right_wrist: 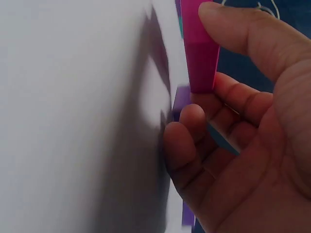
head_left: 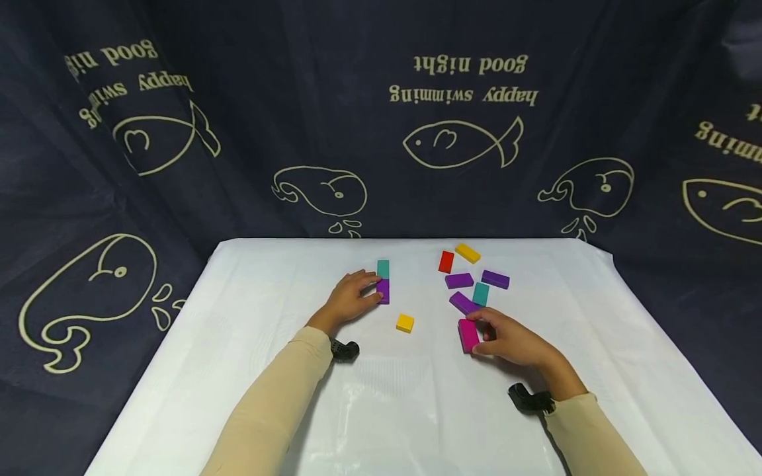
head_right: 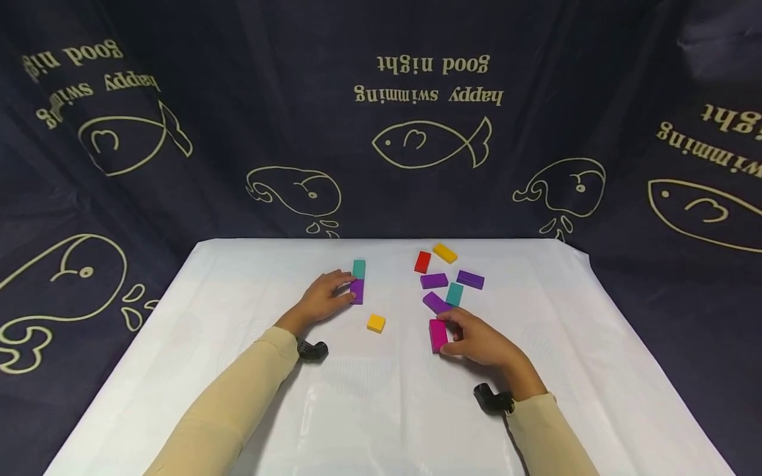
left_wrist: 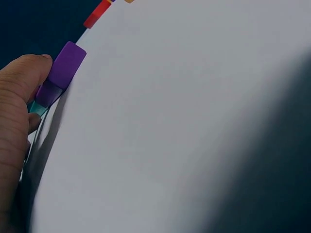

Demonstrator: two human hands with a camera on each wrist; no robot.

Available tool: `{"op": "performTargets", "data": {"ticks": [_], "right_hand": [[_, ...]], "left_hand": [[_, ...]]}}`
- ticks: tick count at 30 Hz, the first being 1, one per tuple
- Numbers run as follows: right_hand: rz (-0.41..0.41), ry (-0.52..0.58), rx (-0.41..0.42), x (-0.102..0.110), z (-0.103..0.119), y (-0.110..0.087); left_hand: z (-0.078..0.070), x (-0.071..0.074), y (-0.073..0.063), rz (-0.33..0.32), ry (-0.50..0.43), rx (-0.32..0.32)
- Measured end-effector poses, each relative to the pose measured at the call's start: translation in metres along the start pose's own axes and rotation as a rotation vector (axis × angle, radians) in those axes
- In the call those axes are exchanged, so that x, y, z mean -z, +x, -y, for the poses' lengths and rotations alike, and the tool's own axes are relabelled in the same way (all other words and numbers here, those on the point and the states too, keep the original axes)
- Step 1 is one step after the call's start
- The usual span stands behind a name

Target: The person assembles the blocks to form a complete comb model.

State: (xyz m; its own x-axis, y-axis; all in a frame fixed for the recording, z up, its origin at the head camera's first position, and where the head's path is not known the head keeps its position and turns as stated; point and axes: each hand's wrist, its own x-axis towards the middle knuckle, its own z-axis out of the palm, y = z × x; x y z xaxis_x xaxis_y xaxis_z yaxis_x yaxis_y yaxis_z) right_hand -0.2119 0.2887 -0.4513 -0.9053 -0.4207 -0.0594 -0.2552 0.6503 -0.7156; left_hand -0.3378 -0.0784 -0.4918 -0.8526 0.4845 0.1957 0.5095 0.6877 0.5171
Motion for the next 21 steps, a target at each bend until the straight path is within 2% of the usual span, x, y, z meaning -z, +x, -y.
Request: {"op": "performTargets", "data": {"ticks": [5,10,17,21], "right_hand": [[-0.022,0.004,-0.008,-0.010,0.017,0.021],[-0.044,0.039,-0.005,-0.020,0.033,0.046],[-0.059,0.089,-0.036,-0.033,0.051,0.071],[-0.046,0.112,-0.003,-0.042,0.061,0.082]], "left_hand": [[-0.001,0.001,-0.003,0.009,0.000,-0.017],[0.000,0.002,-0.004,0.004,0.023,-0.007],[0.000,0.002,-0.002,0.002,0.010,-0.018],[0.000,0.000,0.000,0.001,0.024,-0.004]]}}
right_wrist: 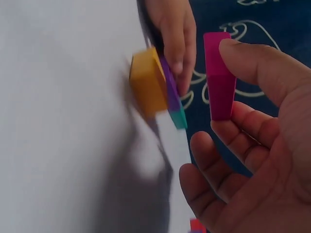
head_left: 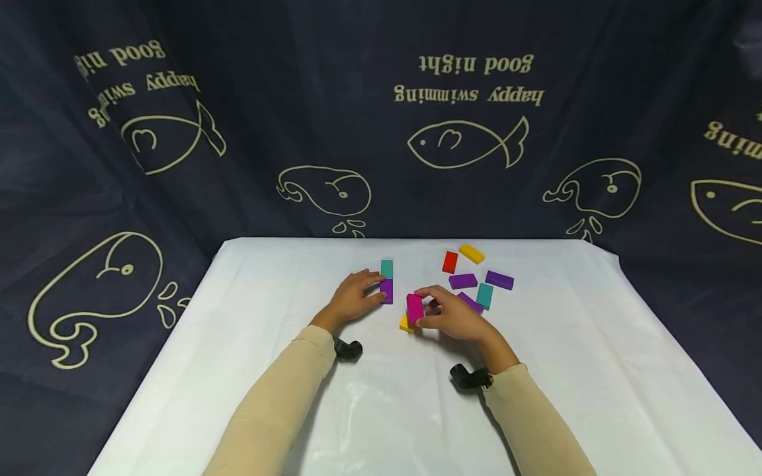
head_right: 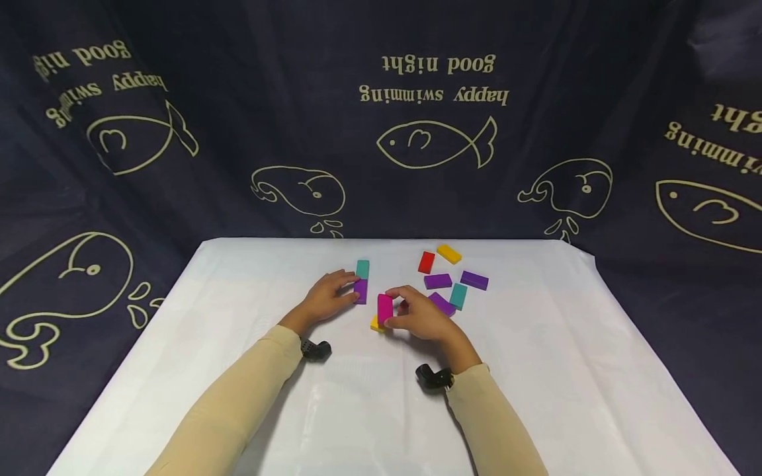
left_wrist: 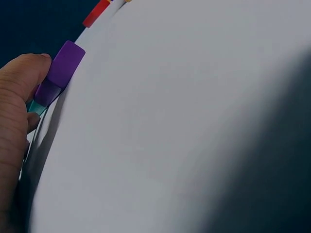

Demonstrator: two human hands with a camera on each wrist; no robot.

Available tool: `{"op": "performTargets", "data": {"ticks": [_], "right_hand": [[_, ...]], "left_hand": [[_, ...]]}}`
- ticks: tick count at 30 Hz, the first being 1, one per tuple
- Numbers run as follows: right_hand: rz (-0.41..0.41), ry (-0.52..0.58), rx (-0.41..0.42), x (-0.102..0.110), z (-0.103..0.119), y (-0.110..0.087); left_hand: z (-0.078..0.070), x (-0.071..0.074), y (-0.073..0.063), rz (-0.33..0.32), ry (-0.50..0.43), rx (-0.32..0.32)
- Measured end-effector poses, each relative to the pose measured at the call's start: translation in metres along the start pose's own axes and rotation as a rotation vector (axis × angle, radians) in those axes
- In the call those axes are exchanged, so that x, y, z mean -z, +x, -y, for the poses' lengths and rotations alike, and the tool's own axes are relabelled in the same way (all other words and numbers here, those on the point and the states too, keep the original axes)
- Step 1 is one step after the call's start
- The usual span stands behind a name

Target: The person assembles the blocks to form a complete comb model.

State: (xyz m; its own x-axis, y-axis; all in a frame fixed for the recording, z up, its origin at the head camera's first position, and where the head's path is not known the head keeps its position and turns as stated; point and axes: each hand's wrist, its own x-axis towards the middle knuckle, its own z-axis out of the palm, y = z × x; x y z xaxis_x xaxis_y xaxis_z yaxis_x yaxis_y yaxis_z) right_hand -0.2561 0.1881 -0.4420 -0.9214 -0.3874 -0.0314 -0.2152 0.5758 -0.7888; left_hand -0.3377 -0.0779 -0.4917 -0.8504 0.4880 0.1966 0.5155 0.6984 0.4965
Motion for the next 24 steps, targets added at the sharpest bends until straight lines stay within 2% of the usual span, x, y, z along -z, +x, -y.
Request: {"op": "performTargets", "data": {"ticks": [6,13,22,24], "right_hand": [[-0.002,0.010,0.006,-0.019,0.013,0.011],[-0.017,-0.005,0.034,-0.040,0.016,0.024],[-0.017,-0.190,0.030,-0.056,0.015,0.029],[-0.020,-0.195,0.036,-0.057,0.014,0.030]], "left_hand": [[0.003,-0.002,-0.003,-0.009,-0.005,-0.022],[0.004,0.000,0.000,-0.036,-0.021,-0.045],[0.007,-0.002,0.000,-0.032,-0.012,-0.036],[0.007,-0.001,0.000,-0.028,-0.012,-0.034]]}}
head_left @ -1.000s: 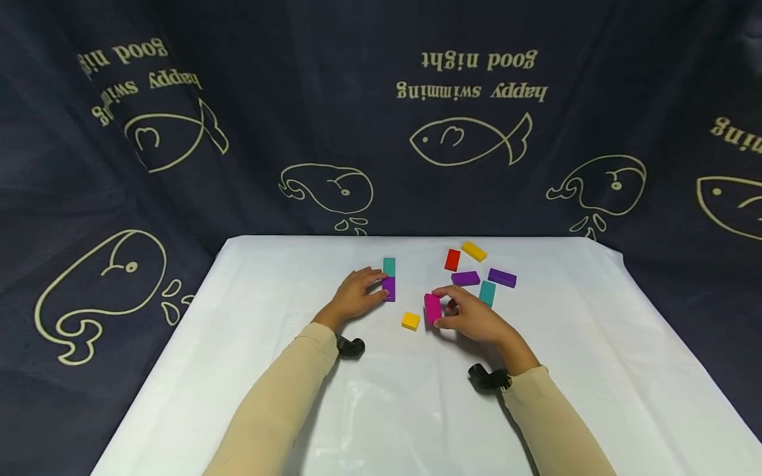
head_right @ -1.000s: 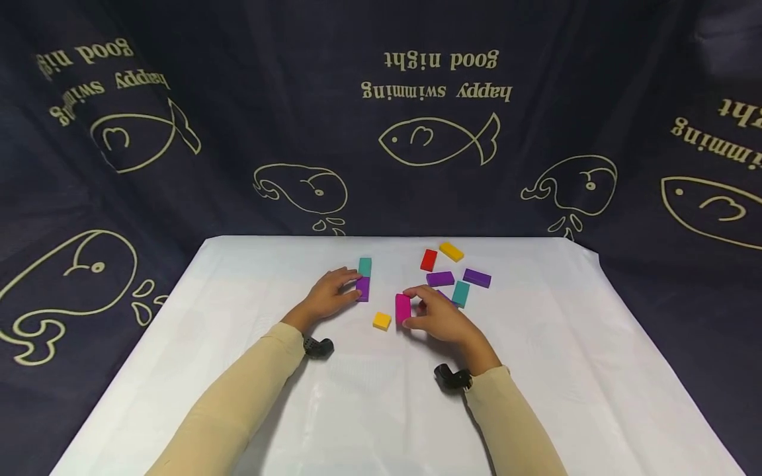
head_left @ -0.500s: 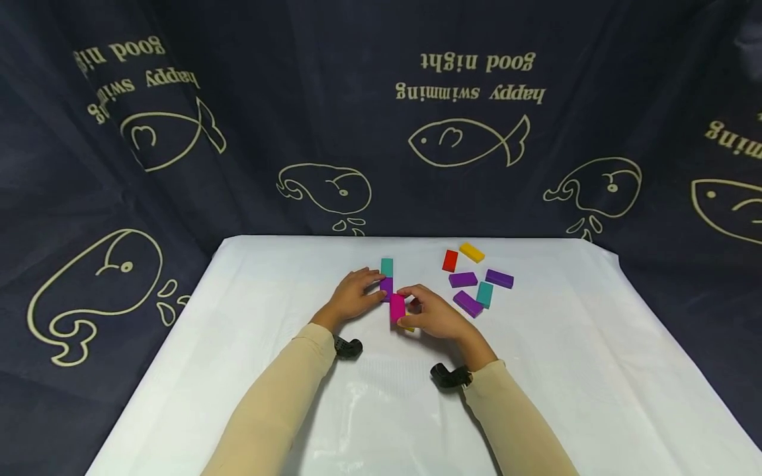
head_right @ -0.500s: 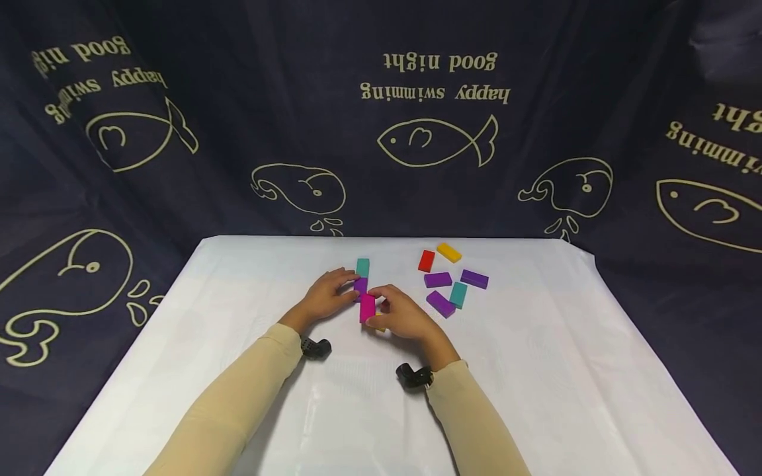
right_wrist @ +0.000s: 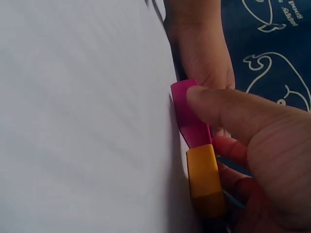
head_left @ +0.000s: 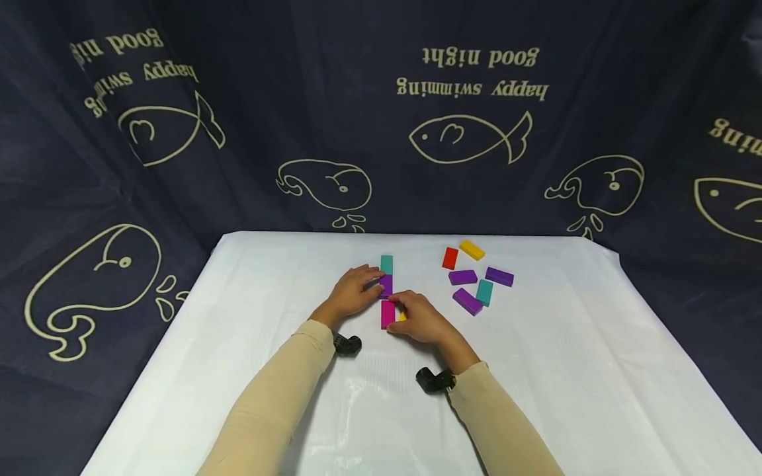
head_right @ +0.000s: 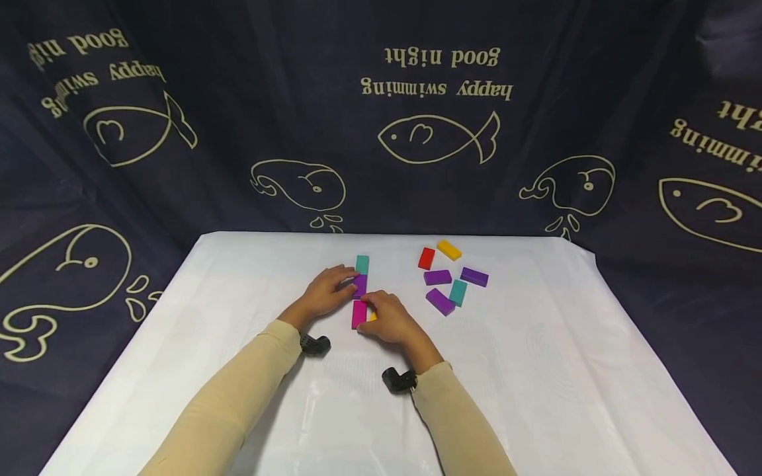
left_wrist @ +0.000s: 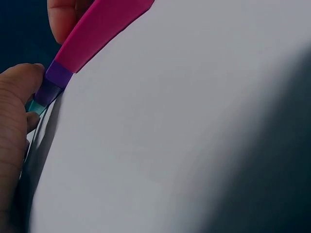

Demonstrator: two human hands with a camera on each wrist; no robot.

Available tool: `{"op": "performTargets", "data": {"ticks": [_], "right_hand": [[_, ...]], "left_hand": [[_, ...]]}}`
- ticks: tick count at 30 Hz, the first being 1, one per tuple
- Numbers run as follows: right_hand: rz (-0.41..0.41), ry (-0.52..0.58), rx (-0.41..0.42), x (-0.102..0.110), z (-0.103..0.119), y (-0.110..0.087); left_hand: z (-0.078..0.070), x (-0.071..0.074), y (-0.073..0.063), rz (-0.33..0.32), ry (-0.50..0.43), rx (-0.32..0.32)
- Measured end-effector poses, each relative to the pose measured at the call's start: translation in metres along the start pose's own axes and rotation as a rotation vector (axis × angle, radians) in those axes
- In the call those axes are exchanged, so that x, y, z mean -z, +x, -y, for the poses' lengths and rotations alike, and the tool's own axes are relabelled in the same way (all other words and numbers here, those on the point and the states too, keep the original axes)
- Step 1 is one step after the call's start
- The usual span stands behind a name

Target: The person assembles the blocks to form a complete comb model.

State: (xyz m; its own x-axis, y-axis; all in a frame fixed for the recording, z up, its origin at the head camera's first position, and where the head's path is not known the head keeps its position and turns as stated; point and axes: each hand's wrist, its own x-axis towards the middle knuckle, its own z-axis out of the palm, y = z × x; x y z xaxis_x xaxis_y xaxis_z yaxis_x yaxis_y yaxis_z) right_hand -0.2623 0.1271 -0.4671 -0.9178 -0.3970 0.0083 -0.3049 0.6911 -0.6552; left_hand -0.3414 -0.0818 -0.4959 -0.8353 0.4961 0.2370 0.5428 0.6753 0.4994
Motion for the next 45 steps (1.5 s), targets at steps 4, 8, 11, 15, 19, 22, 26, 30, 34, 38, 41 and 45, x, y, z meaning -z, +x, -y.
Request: {"op": "performTargets", "data": {"ticks": [4,8,11,15,19,22,26,30,34,38,41,45], "right_hand": [[-0.012,0.040,-0.001,0.0007,-0.0013,0.0009],[-0.010,0.076,0.005,0.0008,-0.0026,0.0021],[-0.016,0.070,0.013,-0.0006,-0.0027,0.0038],[-0.034,0.048,0.001,-0.0027,-0.0021,0.0061],[-0.054,0.044,-0.004,-0.0035,-0.0013,0.0078],[-0.068,0.036,0.000,-0.0037,-0.0014,0.0088],[-0.074,0.034,-0.008,-0.0038,-0.0018,0.0093],[-0.071,0.044,-0.023,-0.0038,-0.0019,0.0093],[-0.070,0.041,-0.024,-0.0042,-0.0022,0.0099],[-0.071,0.045,-0.025,-0.0046,-0.0026,0.0099],[-0.068,0.056,-0.037,-0.0050,-0.0027,0.0101],[-0.058,0.063,-0.053,-0.0047,-0.0024,0.0098]], "left_hand": [[-0.0008,0.0011,0.0010,0.001,0.001,-0.008],[-0.0014,0.0015,0.0009,0.003,-0.001,0.000],[-0.0018,0.0020,0.0003,0.007,-0.002,0.014],[-0.0018,0.0024,0.0001,0.010,-0.005,0.014],[-0.0013,0.0022,0.0002,0.008,-0.005,0.006],[-0.0005,0.0019,0.0005,0.006,-0.005,0.002],[0.0000,0.0015,0.0014,0.007,-0.010,-0.003],[0.0000,0.0010,0.0018,0.006,-0.007,-0.008],[-0.0001,0.0006,0.0017,0.001,-0.007,-0.009],[0.0004,-0.0003,0.0016,-0.005,-0.010,-0.015],[0.0013,-0.0013,0.0011,-0.020,-0.018,-0.021],[0.0037,-0.0041,0.0010,-0.041,-0.033,-0.027]]}}
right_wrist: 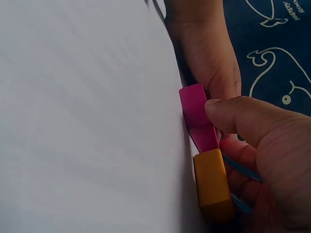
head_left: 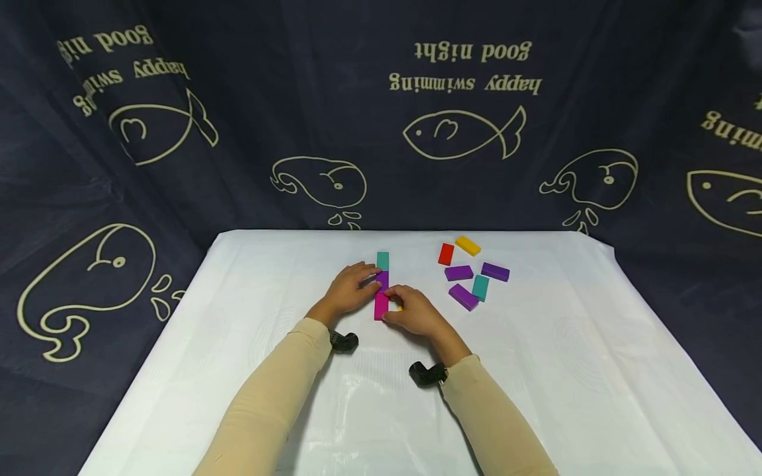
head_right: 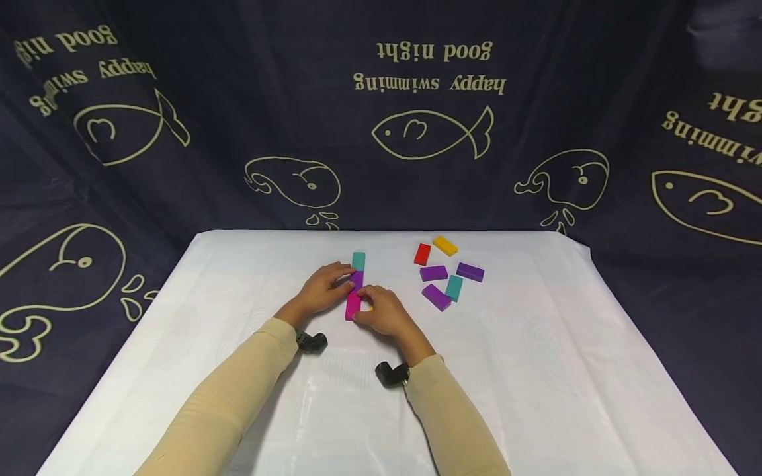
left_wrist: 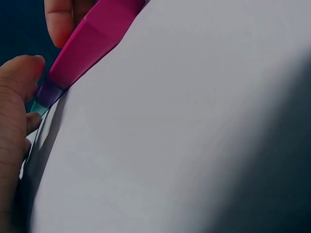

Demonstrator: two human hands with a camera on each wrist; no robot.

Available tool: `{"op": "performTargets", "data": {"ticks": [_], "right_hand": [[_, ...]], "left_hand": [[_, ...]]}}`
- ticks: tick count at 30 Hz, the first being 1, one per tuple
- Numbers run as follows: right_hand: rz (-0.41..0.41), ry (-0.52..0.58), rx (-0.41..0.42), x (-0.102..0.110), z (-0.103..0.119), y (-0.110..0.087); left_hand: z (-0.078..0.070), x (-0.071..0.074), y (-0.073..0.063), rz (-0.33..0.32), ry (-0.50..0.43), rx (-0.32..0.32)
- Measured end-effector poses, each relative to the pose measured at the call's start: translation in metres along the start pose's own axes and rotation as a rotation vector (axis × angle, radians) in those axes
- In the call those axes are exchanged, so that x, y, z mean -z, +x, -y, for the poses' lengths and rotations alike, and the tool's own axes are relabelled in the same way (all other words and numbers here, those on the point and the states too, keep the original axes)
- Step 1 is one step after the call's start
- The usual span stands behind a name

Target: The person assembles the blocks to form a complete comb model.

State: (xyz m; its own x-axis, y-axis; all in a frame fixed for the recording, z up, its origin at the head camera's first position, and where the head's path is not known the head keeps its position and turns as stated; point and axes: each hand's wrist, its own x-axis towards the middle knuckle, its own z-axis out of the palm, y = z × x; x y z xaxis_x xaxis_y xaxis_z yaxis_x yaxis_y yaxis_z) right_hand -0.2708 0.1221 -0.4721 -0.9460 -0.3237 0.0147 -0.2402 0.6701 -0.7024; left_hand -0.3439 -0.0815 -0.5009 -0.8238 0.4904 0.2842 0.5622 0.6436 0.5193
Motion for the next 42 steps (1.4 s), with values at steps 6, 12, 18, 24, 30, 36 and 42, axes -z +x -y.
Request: {"op": "performTargets", "data": {"ticks": [6,12,18,24,30,36,42], "right_hand": [[0.040,0.085,-0.006,0.003,-0.002,-0.001],[0.036,0.211,-0.045,0.006,-0.006,-0.003],[0.045,0.261,-0.059,0.008,-0.006,-0.005],[0.056,0.287,-0.048,0.010,-0.008,-0.008],[0.085,0.283,-0.040,0.014,-0.014,-0.011],[0.120,0.300,-0.040,0.018,-0.019,-0.012],[0.154,0.330,-0.025,0.020,-0.020,-0.013]], "left_hand": [[-0.004,0.004,-0.003,0.031,-0.014,0.030],[-0.015,0.008,-0.010,0.033,-0.050,0.021],[-0.023,0.009,-0.024,0.021,-0.116,0.024],[-0.029,0.007,-0.035,0.018,-0.140,0.019],[-0.029,0.003,-0.038,-0.008,-0.087,0.010],[-0.035,0.003,-0.040,0.002,-0.109,0.037],[-0.042,0.003,-0.050,0.012,-0.098,0.089]]}}
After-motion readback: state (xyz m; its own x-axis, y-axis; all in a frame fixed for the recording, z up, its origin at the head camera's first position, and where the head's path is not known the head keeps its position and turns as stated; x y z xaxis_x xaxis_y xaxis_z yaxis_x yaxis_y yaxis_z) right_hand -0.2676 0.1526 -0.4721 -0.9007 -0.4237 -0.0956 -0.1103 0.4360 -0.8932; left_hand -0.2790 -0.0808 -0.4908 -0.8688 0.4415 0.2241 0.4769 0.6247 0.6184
